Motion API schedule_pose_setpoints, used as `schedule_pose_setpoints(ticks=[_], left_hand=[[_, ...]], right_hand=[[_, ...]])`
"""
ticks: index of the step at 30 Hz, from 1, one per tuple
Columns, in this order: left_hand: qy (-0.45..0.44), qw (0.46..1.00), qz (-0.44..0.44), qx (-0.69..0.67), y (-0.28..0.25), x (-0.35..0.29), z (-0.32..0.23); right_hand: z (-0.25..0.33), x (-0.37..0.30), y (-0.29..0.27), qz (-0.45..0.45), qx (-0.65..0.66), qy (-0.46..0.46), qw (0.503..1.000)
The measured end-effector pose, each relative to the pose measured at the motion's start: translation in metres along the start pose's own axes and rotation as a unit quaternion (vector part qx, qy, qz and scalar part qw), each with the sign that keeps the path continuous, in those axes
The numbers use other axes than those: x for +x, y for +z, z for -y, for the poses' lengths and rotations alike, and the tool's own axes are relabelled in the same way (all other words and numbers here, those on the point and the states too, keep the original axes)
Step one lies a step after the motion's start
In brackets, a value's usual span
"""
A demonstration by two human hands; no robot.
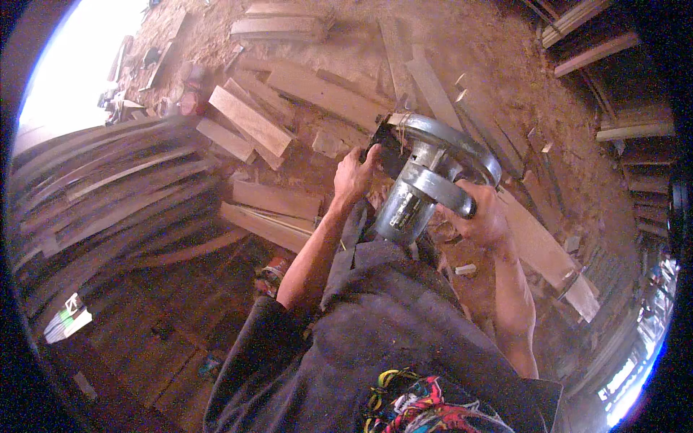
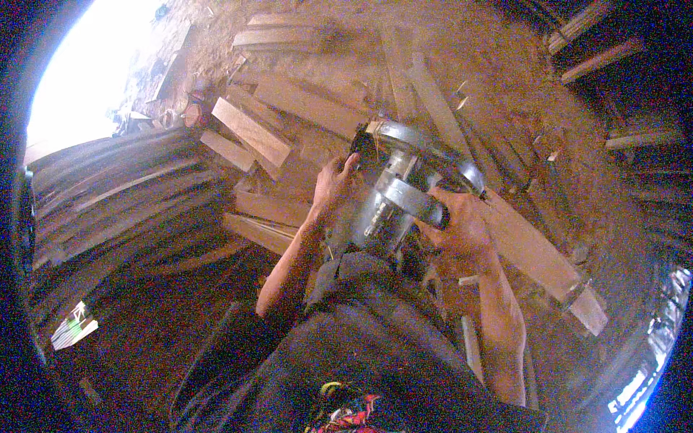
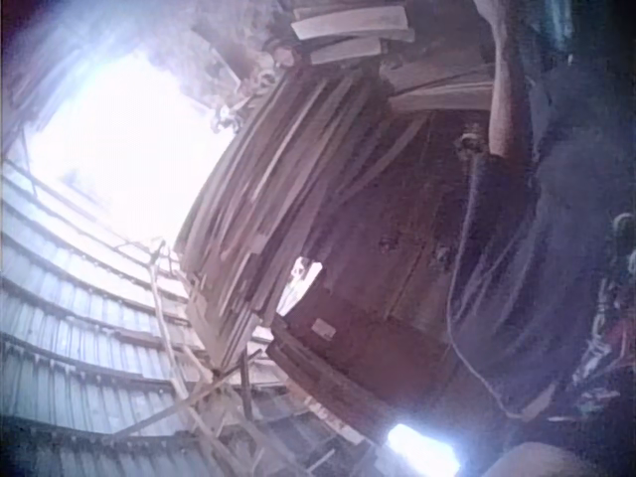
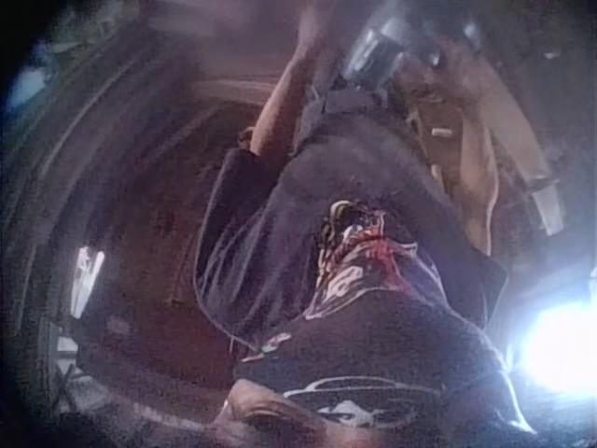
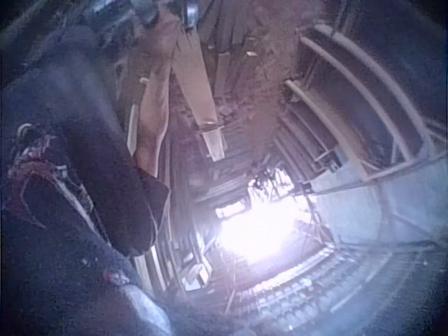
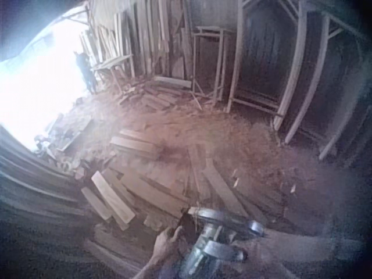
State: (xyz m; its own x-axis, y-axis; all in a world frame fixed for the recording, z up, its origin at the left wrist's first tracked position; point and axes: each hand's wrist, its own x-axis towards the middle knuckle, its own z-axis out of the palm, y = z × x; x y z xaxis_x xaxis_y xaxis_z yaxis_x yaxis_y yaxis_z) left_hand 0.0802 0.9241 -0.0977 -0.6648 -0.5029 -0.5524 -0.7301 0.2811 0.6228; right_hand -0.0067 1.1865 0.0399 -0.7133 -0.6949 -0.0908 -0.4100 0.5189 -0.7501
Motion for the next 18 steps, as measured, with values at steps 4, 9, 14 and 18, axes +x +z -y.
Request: schedule_pose_setpoints(ticks=[4, 9, 14, 18], left_hand=[[0.019, 1.000, -0.018, 0.001, 0.001, 0.001, 0.004], [0.032, 0.999, -0.041, -0.005, 0.008, 0.005, 0.010], [0.049, 0.997, -0.059, 0.032, 0.008, 0.006, 0.014], [0.031, 0.999, -0.005, 0.031, 0.001, 0.006, 0.009]], right_hand=[[-0.013, -0.002, 0.008, -0.032, -0.018, -0.049, 0.998], [-0.031, -0.005, 0.013, -0.002, -0.003, -0.025, 1.000], [-0.019, -0.003, 0.007, 0.005, 0.010, -0.004, 1.000], [-0.016, 0.001, 0.004, 0.008, 0.020, -0.016, 1.000]])
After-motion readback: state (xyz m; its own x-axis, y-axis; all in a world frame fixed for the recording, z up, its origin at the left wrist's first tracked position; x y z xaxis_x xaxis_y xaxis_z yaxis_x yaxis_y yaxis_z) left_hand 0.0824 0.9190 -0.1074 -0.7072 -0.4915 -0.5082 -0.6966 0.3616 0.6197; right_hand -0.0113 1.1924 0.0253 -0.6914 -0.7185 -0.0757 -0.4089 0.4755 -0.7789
